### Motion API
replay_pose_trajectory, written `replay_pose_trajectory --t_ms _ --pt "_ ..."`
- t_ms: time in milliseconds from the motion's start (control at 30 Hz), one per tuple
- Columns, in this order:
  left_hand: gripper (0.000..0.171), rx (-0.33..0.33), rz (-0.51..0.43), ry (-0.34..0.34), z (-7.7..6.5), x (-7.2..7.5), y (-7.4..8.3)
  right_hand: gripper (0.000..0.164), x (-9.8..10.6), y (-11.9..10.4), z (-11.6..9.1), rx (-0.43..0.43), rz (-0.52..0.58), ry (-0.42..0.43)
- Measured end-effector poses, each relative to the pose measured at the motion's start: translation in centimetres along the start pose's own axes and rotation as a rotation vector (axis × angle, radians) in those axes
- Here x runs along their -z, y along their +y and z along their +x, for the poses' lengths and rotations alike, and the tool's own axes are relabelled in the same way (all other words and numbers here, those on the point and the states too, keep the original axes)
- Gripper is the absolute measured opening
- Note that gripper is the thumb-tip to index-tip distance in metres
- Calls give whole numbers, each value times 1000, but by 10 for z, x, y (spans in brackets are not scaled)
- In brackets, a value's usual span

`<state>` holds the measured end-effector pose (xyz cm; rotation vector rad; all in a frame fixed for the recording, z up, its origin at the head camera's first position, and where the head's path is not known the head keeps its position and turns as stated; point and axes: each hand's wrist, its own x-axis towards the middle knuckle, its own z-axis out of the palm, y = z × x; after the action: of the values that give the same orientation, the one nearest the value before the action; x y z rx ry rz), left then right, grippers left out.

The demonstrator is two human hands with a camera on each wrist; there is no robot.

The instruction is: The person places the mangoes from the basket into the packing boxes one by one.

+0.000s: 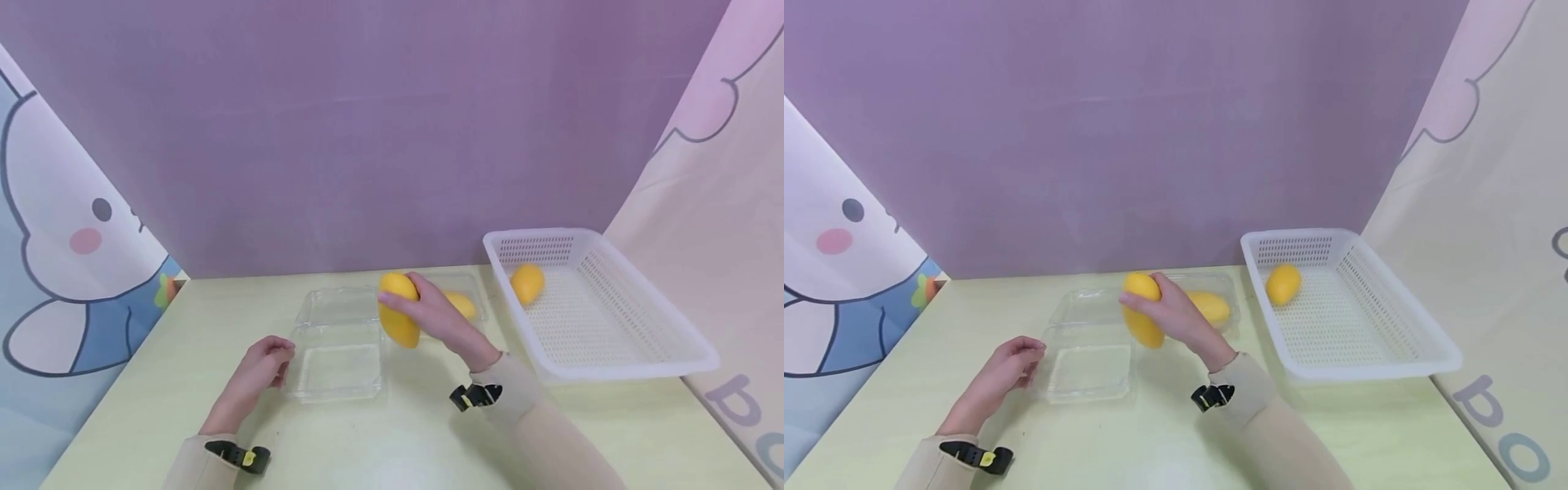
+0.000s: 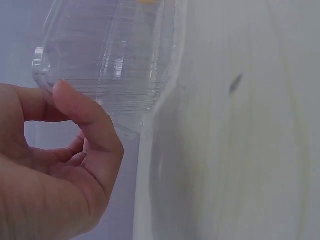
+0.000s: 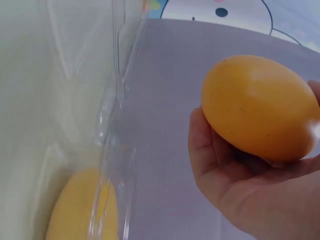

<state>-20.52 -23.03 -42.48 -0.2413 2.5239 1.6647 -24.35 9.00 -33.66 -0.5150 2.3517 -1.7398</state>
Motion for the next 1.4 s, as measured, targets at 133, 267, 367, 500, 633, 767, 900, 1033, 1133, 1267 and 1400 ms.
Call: replay_pose_trajectory --t_ms 133,267,367,500,633,767,900,1033,1133,1267,1400 --pt "31 -3 -5 3 0 -1 0 52 -13 0 5 -10 -2 -23" --pt "30 -2 -23 5 1 -3 0 53 -29 1 10 -31 -11 -57" --pt "28 1 -32 8 0 -3 1 54 -41 2 14 -39 -37 -81" --pt "28 9 -32 8 -1 -3 2 56 -57 4 19 -68 -67 -103" --pt "28 15 -24 9 -1 -3 3 56 -71 9 25 -112 -58 -146" --pt "29 14 -21 10 0 -4 3 56 -84 12 30 -148 -74 -178" --pt "28 21 -24 10 0 -4 3 57 -94 13 31 -176 -133 -195" --pt "28 29 -24 12 0 -5 3 67 -103 15 31 -217 -230 -217" --pt "29 28 -23 12 0 -6 3 79 -108 18 31 -250 -325 -235" --pt "29 23 -25 14 0 -6 2 88 -114 21 30 -262 -428 -239" --pt "28 20 -28 18 -1 -7 2 86 -117 23 30 -250 -488 -239"
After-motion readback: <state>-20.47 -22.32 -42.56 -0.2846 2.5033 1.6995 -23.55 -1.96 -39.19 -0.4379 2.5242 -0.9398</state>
